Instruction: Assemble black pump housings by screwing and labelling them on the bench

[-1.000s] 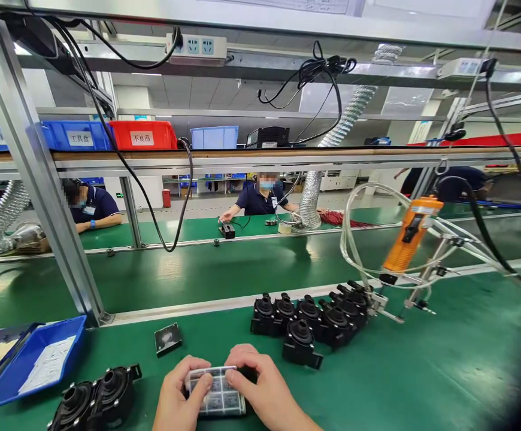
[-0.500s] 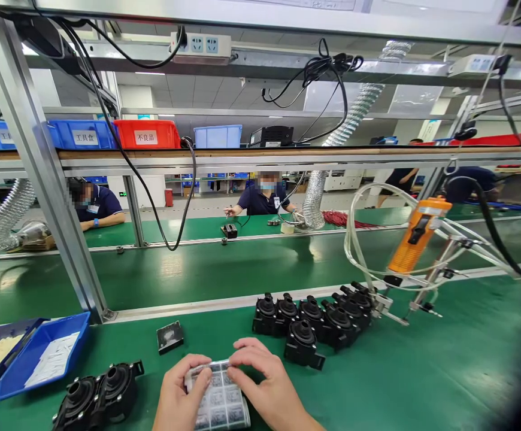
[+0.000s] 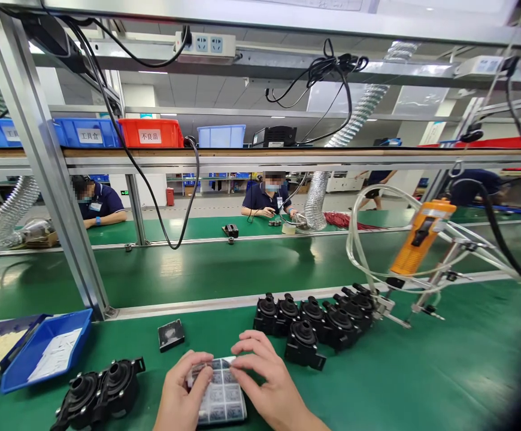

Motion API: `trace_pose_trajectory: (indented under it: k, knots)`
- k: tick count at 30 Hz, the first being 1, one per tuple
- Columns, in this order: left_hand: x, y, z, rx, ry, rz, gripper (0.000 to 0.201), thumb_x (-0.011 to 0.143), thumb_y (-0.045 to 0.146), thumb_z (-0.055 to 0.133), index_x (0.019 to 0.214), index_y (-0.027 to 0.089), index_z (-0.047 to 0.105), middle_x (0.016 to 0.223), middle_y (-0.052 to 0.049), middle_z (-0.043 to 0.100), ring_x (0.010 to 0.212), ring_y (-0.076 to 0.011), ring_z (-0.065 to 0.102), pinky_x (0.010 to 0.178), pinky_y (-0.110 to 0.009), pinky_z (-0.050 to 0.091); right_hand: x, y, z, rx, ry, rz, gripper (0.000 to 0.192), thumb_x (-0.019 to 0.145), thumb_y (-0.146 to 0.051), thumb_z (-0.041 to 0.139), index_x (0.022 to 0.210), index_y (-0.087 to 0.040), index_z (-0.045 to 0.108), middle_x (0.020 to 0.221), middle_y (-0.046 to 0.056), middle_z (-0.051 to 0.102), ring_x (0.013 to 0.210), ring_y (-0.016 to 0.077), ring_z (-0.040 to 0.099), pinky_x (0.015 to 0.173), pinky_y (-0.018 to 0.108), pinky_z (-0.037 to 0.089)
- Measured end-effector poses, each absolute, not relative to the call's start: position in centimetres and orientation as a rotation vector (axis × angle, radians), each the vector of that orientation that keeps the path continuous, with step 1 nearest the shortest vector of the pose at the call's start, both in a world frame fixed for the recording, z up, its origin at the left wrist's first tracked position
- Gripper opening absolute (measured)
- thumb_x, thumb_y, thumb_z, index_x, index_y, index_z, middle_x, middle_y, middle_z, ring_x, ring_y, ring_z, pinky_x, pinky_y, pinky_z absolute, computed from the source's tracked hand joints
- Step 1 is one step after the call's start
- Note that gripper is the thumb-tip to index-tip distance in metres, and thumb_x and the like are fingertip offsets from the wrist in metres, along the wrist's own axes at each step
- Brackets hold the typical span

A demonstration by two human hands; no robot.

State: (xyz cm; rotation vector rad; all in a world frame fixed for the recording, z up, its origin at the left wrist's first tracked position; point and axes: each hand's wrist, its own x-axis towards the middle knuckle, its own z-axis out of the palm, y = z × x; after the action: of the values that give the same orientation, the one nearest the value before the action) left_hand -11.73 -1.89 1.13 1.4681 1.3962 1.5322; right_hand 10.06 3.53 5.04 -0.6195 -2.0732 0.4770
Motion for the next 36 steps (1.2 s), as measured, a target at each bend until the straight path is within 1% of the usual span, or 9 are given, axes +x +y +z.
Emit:
trace_pose_trajectory:
  k: [3, 7, 13, 20, 22, 25, 30, 33, 36]
  knots:
    - [-11.6, -1.9, 0.8, 1.422, 1.383, 1.503, 0.044, 0.088, 0.061, 0.074, 0.105, 0.021, 0.083, 0.106, -0.011, 0.082, 0.098, -0.0277, 0.076, 0.088, -0.031, 0.062, 10.0, 3.2, 4.9, -0.543, -2.116, 0.461, 0.02, 0.093, -0.019, 0.074, 0.105, -0.033, 0.08, 0.114, 0.007, 0.074, 0.121, 0.0326, 0.06, 0.105, 0.052, 0.054]
    - [-10.7, -2.3, 0.8, 1.227, 1.257, 1.57, 0.053, 0.082, 0.063, 0.08, 0.113, 0.02, 0.078, 0.105, -0.009, 0.08, 0.091, -0.0245, 0.075, 0.082, -0.029, 0.062, 9.8, 3.1, 4.3, -0.687, -2.031, 0.562, 0.052, 0.097, -0.017, 0.067, 0.145, -0.033, 0.058, 0.11, 0.005, 0.075, 0.123, 0.0286, 0.06, 0.108, 0.045, 0.053]
    - [-10.1, -2.7, 1.1, 1.131, 1.134, 1.558, 0.046, 0.088, 0.062, 0.076, 0.104, 0.019, 0.073, 0.089, -0.005, 0.075, 0.08, -0.0195, 0.069, 0.073, -0.026, 0.057, 9.8, 3.6, 3.7, -0.724, -2.019, 0.474, 0.065, 0.095, -0.014, 0.068, 0.153, -0.032, 0.044, 0.109, 0.004, 0.077, 0.126, 0.0287, 0.059, 0.113, 0.046, 0.047]
    - [-10.9, -2.1, 0.8, 1.345, 1.136, 1.575, 0.033, 0.094, 0.051, 0.073, 0.097, 0.019, 0.077, 0.106, -0.012, 0.078, 0.096, -0.0248, 0.075, 0.082, -0.027, 0.06, 9.5, 2.8, 3.8, -0.498, -2.044, 0.432, 0.067, 0.094, -0.005, 0.06, 0.149, -0.037, 0.04, 0.096, -0.002, 0.077, 0.11, 0.025, 0.065, 0.107, 0.043, 0.051]
    - [-11.1, -2.1, 0.5, 1.454, 1.192, 1.58, 0.03, 0.096, 0.049, 0.07, 0.093, 0.02, 0.078, 0.122, -0.015, 0.076, 0.11, -0.0287, 0.074, 0.085, -0.029, 0.062, 9.3, 2.7, 3.3, -0.555, -1.996, 0.487, 0.068, 0.094, -0.007, 0.06, 0.152, -0.034, 0.038, 0.116, 0.004, 0.074, 0.118, 0.0254, 0.064, 0.107, 0.043, 0.053]
    - [-11.2, -2.2, 0.3, 1.701, 1.284, 1.596, 0.029, 0.102, 0.042, 0.061, 0.089, 0.022, 0.078, 0.14, -0.017, 0.068, 0.124, -0.0309, 0.07, 0.095, -0.035, 0.062, 9.0, 3.0, 2.6, -0.74, -1.962, 0.494, 0.075, 0.095, -0.013, 0.058, 0.161, -0.03, 0.029, 0.154, 0.013, 0.05, 0.14, 0.0291, 0.052, 0.108, 0.044, 0.057]
    - [-10.9, -3.0, 0.7, 2.306, 1.542, 1.687, 0.028, 0.1, 0.012, 0.056, 0.094, 0.026, 0.079, 0.163, -0.011, 0.047, 0.15, -0.0362, 0.048, 0.115, -0.057, 0.05, 10.7, 4.5, 4.5, -0.96, -1.985, 0.001, 0.078, 0.101, -0.021, 0.057, 0.168, -0.029, 0.017, 0.167, 0.017, 0.028, 0.153, 0.0394, 0.034, 0.119, 0.065, 0.043]
    - [-10.2, -3.4, 0.3, 2.74, 1.411, 1.547, 0.038, 0.098, 0.007, 0.061, 0.117, 0.036, 0.076, 0.145, -0.005, 0.068, 0.145, -0.0289, 0.054, 0.127, -0.059, 0.035, 13.0, 5.5, 6.5, -1.212, -1.834, -0.421, 0.086, 0.101, -0.023, 0.061, 0.17, -0.028, 0.009, 0.169, 0.022, 0.018, 0.149, 0.0496, 0.033, 0.112, 0.074, 0.042]
    - [-9.9, -3.1, -0.4, 2.993, 1.339, 1.276, 0.046, 0.105, 0.009, 0.053, 0.137, 0.039, 0.066, 0.117, 0.003, 0.082, 0.133, -0.0219, 0.064, 0.135, -0.059, 0.002, 14.9, 6.0, 7.4, -1.494, -1.815, -0.569, 0.099, 0.098, -0.021, 0.063, 0.171, -0.027, -0.004, 0.172, 0.027, 0.011, 0.137, 0.0558, 0.045, 0.086, 0.067, 0.06]
